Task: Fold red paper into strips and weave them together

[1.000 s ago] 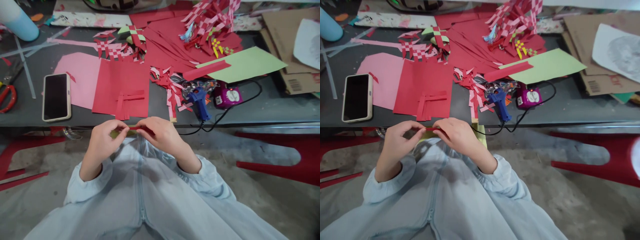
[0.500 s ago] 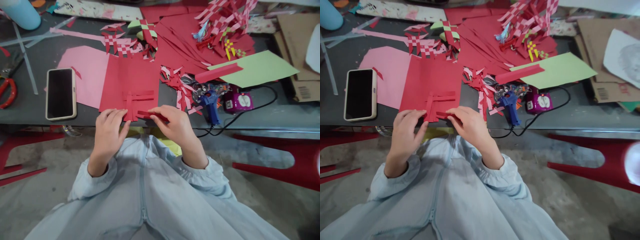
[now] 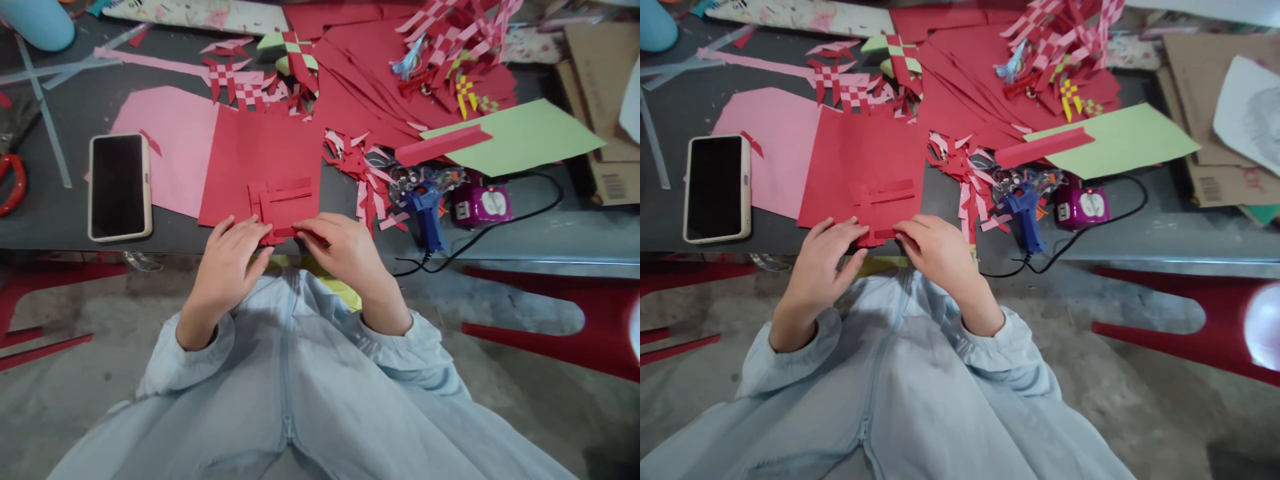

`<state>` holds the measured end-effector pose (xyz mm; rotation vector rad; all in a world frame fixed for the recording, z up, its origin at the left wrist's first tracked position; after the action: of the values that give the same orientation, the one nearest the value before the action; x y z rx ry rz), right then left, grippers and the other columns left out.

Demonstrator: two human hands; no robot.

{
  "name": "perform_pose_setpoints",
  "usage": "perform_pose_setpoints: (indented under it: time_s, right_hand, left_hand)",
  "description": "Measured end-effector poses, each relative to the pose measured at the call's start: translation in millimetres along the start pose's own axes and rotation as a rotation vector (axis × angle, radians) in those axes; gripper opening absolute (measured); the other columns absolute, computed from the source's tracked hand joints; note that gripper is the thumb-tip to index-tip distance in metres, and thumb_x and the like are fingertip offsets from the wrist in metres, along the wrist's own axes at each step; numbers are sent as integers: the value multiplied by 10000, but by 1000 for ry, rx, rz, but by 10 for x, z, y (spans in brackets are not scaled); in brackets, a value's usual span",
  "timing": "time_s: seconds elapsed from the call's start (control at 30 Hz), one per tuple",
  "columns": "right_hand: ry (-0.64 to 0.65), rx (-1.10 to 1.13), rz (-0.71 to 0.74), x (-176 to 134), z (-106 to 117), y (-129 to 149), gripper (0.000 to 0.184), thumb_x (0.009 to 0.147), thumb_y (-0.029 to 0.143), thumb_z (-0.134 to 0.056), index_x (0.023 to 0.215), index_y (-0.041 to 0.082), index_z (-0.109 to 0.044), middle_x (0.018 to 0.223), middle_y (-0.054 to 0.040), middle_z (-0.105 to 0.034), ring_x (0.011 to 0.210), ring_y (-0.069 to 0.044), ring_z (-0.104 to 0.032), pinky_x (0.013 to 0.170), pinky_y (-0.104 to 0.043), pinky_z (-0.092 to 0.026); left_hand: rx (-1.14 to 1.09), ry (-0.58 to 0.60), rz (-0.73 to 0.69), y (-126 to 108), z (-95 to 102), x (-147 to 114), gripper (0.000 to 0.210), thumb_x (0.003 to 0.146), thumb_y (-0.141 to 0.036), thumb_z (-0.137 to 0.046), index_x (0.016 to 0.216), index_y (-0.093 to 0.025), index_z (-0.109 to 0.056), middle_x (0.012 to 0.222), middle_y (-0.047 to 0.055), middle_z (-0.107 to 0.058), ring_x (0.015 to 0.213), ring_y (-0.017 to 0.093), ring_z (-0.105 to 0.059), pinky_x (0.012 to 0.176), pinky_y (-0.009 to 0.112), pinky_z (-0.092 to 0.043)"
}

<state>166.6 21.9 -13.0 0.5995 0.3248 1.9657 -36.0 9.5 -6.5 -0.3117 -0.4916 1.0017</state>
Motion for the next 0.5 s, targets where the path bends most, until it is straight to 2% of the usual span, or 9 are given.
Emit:
perform_pose_setpoints:
  time_s: [0.13, 0.23, 0.37, 0.5]
  right_hand:
    - [-1, 1, 12, 20, 25, 6, 210, 966, 241, -548, 1013, 178, -743, 909, -92, -768, 830, -219, -691, 730, -339, -514]
    - [-69, 52, -6, 37, 82, 0, 190, 952, 230, -562, 1002, 177, -737, 896, -88, -770, 824, -216, -700, 734, -340, -525]
    - [-130, 178, -76, 57, 150, -12, 111, 928, 239, -601, 921, 205, -707, 871, -55, -766, 827, -205, -702, 757, -341, -531]
    - [-93, 244, -6, 88, 163, 51, 102, 946, 225, -561, 877, 207, -635, 818, -41, -715, 772, -180, -645, 728, -319, -506]
  left_hand:
    - [54, 27, 8, 7, -26, 8, 373, 1024, -344, -436, 1285, -167, -635, 1280, 123, -713, 1227, 257, -645, 1132, 471, -403]
    - [92, 28, -5, 6, -32, 8, 399, 1030, -368, -429, 1297, -157, -638, 1270, 142, -713, 1219, 273, -639, 1094, 470, -419]
    - [106, 50, 2, 16, -34, 8, 519, 1028, -418, -434, 1466, -148, -495, 1249, 143, -713, 1214, 272, -620, 1101, 464, -392]
    - [105, 80, -2, 14, -23, 2, 595, 1023, -459, -440, 1532, -155, -406, 1187, 118, -733, 1227, 263, -592, 1151, 475, -328]
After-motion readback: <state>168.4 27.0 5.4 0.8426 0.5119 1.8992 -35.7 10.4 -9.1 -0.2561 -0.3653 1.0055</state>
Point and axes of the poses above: each hand's wrist, its own x-axis towards the middle knuckle, its own z-axis out of the back of the hand, y = z × x, the point moved 3 cm from there along x, towards the middle knuckle
